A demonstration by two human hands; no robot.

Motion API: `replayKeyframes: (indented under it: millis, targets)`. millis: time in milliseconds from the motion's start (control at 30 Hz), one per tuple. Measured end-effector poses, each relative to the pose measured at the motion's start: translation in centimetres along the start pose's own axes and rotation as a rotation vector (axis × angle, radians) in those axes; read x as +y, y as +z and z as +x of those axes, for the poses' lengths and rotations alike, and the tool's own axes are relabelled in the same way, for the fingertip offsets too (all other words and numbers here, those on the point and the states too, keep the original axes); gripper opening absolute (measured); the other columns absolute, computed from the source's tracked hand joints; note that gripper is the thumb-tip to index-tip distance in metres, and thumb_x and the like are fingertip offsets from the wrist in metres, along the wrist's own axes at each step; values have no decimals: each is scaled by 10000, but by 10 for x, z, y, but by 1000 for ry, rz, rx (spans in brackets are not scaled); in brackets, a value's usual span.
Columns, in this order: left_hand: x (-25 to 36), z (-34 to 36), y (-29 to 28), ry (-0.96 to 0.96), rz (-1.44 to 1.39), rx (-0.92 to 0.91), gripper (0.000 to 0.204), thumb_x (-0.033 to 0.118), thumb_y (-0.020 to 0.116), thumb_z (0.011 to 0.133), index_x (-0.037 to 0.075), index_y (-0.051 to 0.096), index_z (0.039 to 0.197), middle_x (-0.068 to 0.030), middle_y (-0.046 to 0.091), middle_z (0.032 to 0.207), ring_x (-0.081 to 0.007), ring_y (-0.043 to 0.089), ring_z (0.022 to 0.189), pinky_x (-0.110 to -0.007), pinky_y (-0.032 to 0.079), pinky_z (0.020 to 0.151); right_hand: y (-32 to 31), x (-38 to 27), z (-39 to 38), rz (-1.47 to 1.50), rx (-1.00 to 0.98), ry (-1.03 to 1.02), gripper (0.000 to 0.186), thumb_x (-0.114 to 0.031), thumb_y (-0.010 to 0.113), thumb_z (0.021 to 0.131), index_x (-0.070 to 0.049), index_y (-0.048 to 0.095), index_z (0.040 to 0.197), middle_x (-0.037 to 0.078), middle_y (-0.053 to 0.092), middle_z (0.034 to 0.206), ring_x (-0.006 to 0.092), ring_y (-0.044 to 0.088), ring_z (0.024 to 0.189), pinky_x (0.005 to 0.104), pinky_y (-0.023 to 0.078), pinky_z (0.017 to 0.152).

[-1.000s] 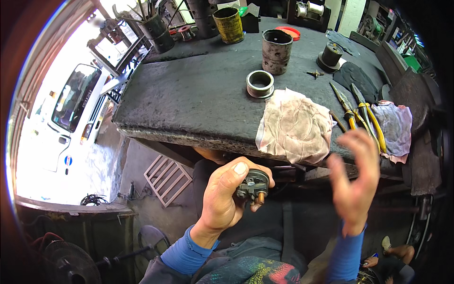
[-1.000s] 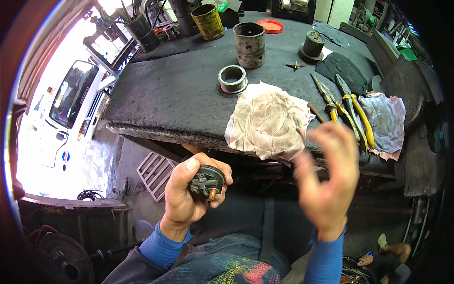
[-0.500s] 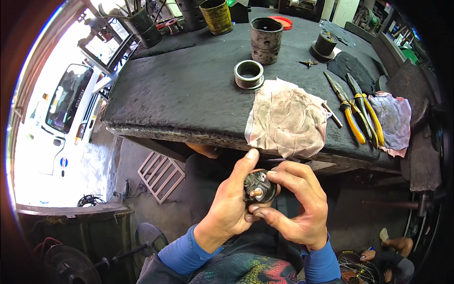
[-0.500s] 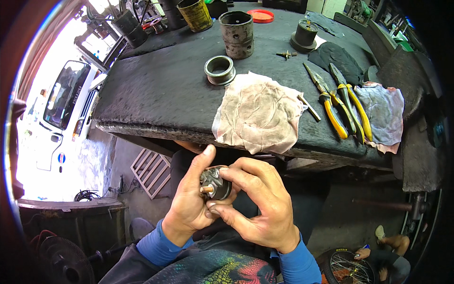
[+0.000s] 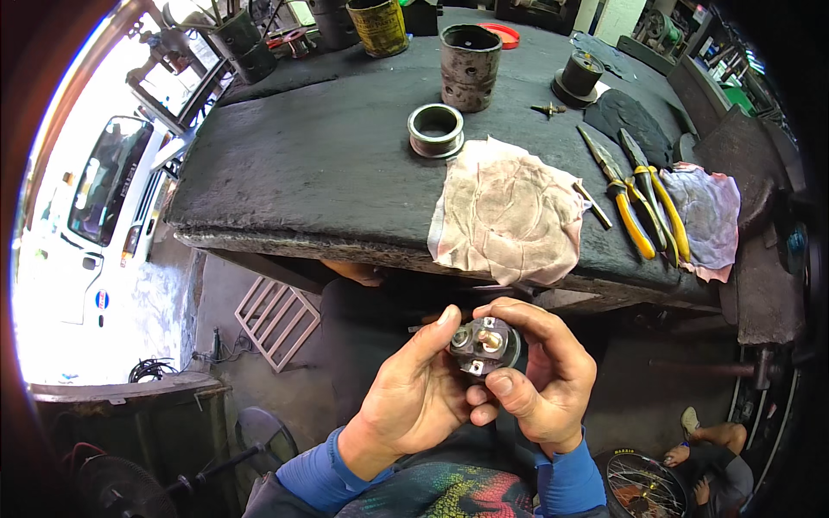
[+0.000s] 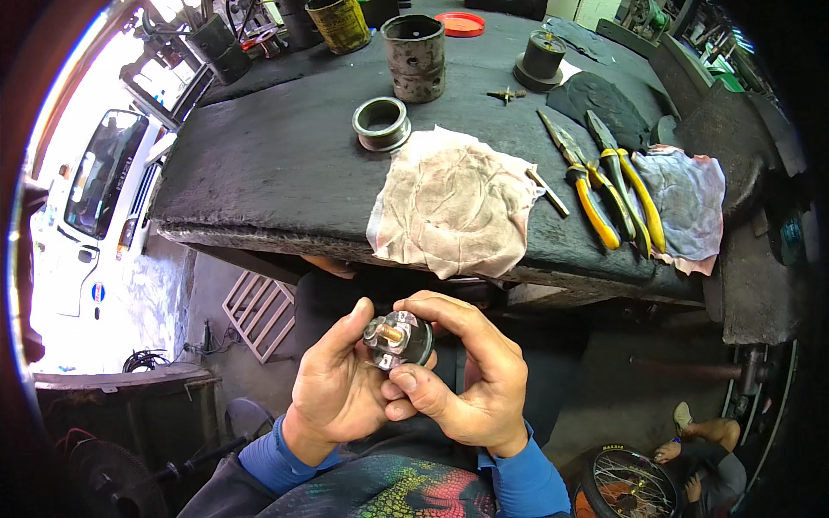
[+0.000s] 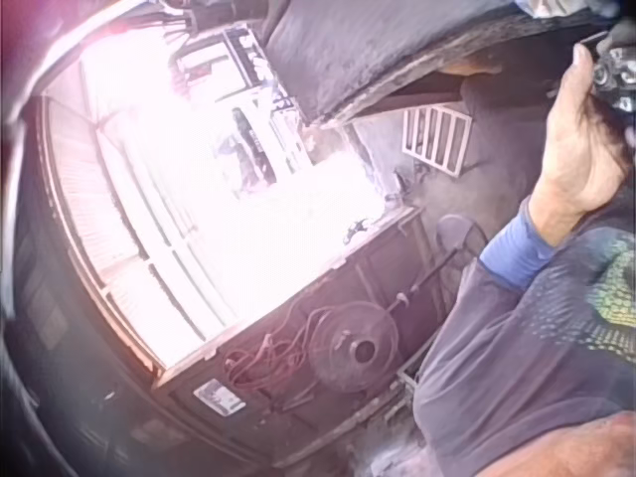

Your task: The person uses pliers and a hammer to adjust and tap a small cylindrical mechanical component on a workbench. They repeatedly grip the part, tap it with the hammer, and inspect it while seated at a cluttered workbench in a workshop.

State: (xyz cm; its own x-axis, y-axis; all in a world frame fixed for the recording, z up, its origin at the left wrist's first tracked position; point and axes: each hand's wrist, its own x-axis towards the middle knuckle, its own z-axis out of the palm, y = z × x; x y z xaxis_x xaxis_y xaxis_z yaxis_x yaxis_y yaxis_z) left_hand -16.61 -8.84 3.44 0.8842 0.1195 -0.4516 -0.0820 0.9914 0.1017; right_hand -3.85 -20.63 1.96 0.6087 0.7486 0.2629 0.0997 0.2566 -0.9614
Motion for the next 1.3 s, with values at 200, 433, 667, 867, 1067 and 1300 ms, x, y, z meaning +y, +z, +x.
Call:
replayKeyframes:
  millis: [200, 433, 667, 867, 1067, 1300]
  targets:
    - [-8, -1, -9, 11, -58, -73, 774, 681, 310, 1159, -16, 636, 1244, -66, 568, 879, -125, 542, 699, -294, 536, 586, 4, -3, -1, 9, 29, -3, 581, -227, 940, 851, 73, 719, 1297, 212, 761, 1254, 260, 730, 1156, 372, 567, 1001]
    - [-9, 0, -4, 8, 2, -35, 740, 682, 315, 1159, 24, 646, 1229, -59, 597, 883, -100, 523, 666, -273, 517, 559, 7, -6, -2, -16, 72, 33, 566, -227, 951, 847, 79, 730, 1269, 205, 773, 1214, 260, 753, 1112, 374, 581, 993]
    - [-9, 2, -11, -6, 13, -153, 600, 636, 468, 1143, 84, 670, 1264, -52, 679, 1015, -151, 579, 763, -346, 569, 680, 5, -9, -5, 57, 63, 100, 538, -157, 888, 890, 95, 707, 1330, 232, 758, 1266, 297, 735, 1192, 401, 551, 1073]
    - [-12, 3, -16, 136, 182, -117, 643, 579, 390, 1180, 0, 636, 1317, -133, 698, 1068, -177, 656, 808, -380, 611, 687, 4, -13, -8, 133, 57, 160, 521, -145, 780, 919, 101, 691, 1369, 257, 737, 1324, 318, 702, 1273, 427, 521, 1124]
    - [-9, 2, -20, 225, 357, -161, 613, 509, 471, 1178, -63, 618, 1343, -143, 705, 1107, -200, 687, 861, -384, 631, 740, -4, -4, -4, 22, -7, 26, 535, -190, 767, 903, 96, 707, 1351, 262, 731, 1340, 338, 703, 1271, 436, 523, 1119]
    - [-2, 2, -20, 267, 547, -200, 483, 372, 550, 1175, -58, 618, 1384, -126, 713, 1178, -181, 697, 919, -372, 633, 811, -7, -3, -6, -17, -3, 33, 514, -183, 730, 921, 84, 708, 1360, 252, 735, 1345, 332, 705, 1266, 432, 531, 1108]
